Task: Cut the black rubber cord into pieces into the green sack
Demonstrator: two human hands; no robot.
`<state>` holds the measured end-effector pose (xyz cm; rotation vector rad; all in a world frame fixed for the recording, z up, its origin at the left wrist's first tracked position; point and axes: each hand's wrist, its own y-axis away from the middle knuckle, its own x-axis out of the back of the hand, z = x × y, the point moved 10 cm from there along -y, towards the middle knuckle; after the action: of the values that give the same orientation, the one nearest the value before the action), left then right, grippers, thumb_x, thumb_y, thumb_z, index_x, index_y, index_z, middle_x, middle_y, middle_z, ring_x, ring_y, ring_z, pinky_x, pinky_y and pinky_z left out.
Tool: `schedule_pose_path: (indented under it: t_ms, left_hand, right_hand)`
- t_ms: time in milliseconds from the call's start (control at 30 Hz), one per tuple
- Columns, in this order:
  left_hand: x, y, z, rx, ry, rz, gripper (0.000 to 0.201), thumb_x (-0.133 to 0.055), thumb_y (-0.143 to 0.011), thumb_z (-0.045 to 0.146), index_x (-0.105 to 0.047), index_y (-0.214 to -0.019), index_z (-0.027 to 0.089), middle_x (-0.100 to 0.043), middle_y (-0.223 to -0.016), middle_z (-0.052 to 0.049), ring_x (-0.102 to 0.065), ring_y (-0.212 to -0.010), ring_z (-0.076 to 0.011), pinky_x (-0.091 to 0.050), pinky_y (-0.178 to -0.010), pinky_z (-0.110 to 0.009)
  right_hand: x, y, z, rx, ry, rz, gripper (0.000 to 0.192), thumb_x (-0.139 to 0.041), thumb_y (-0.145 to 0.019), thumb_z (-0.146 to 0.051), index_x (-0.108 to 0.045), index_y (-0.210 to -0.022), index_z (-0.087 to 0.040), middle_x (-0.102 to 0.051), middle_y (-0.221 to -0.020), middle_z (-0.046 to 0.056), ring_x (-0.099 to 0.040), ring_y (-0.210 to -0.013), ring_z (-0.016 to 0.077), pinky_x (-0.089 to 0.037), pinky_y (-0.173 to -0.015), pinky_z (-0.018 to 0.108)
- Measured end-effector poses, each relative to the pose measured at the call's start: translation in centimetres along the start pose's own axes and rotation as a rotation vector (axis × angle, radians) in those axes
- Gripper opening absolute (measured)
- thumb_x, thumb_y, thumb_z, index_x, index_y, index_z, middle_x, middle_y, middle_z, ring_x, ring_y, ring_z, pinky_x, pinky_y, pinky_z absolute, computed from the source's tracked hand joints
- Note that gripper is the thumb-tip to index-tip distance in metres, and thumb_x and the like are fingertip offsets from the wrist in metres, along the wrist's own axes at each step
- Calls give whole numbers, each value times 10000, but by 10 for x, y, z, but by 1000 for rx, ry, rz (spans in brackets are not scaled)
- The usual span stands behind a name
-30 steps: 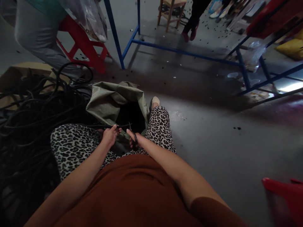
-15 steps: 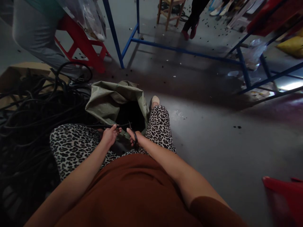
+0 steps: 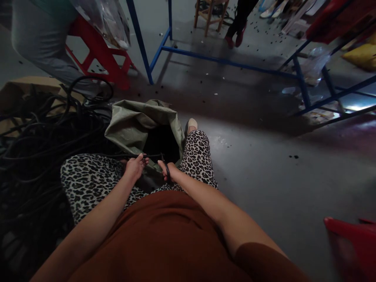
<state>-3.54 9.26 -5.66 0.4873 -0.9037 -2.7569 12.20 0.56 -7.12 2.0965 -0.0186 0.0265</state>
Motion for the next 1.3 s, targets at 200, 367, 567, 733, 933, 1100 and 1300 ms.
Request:
schedule_pose_path:
  t_ms: [200, 367, 567, 733, 933, 1100, 1300]
  left_hand:
    - [2, -1, 0, -11, -24, 25, 191, -674, -704, 198, -541, -805, 104, -623, -734, -36, -609, -572, -107, -485, -573, -249]
    - [3, -2, 2, -10, -19, 33, 158, -647, -731, 193, -543, -803, 99, -610, -703, -29, -609, -563, -110, -477, -563, -243]
    - [4, -6, 8, -45, 41, 22, 217, -687, -702, 222, -531, -804, 111, -620, -726, -22, -611, -572, -109, -484, -586, -255]
    - [3, -6, 8, -62, 73, 8, 245, -707, -682, 229, -532, -808, 113, -629, -762, -30, -617, -584, -122, -485, -601, -284]
    - [-1, -4, 1, -45, 68, -25, 264, -711, -682, 241, -539, -841, 120, -646, -801, -42, -620, -602, -119, -491, -617, -285]
    - [-4, -2, -2, -38, 67, -54, 273, -714, -683, 232, -543, -862, 116, -650, -811, -54, -628, -628, -126, -495, -631, -288]
    - [-8, 2, -5, 2, 45, -75, 211, -688, -710, 217, -557, -840, 113, -645, -824, -62, -632, -640, -130, -489, -611, -275]
  right_hand:
    - [3, -1, 0, 17, 41, 27, 434, -490, -905, -513, -506, -676, -145, -432, -423, -48, -375, -257, 63, -268, -263, 165]
    - [4, -1, -1, 36, 32, 20, 446, -502, -898, -520, -493, -659, -143, -429, -427, -48, -369, -264, 57, -281, -276, 168]
    - [-9, 4, 10, -91, 26, -127, 572, -356, -880, -672, -497, -725, -140, -491, -475, -11, -486, -312, 106, -289, -280, 172]
    - [-17, 7, 11, -116, 52, -207, 615, -352, -848, -718, -504, -734, -133, -534, -518, 12, -521, -347, 109, -267, -285, 159]
    - [-15, 6, 6, -111, 24, -174, 597, -330, -883, -680, -508, -739, -129, -530, -517, 10, -514, -341, 105, -271, -287, 163]
    - [-14, 5, 7, -121, -4, -159, 596, -333, -883, -679, -507, -736, -129, -527, -509, 13, -511, -337, 106, -282, -283, 163]
    - [-9, -1, 1, -20, -57, -111, 550, -394, -886, -644, -519, -747, -127, -502, -510, -7, -481, -318, 93, -307, -269, 167]
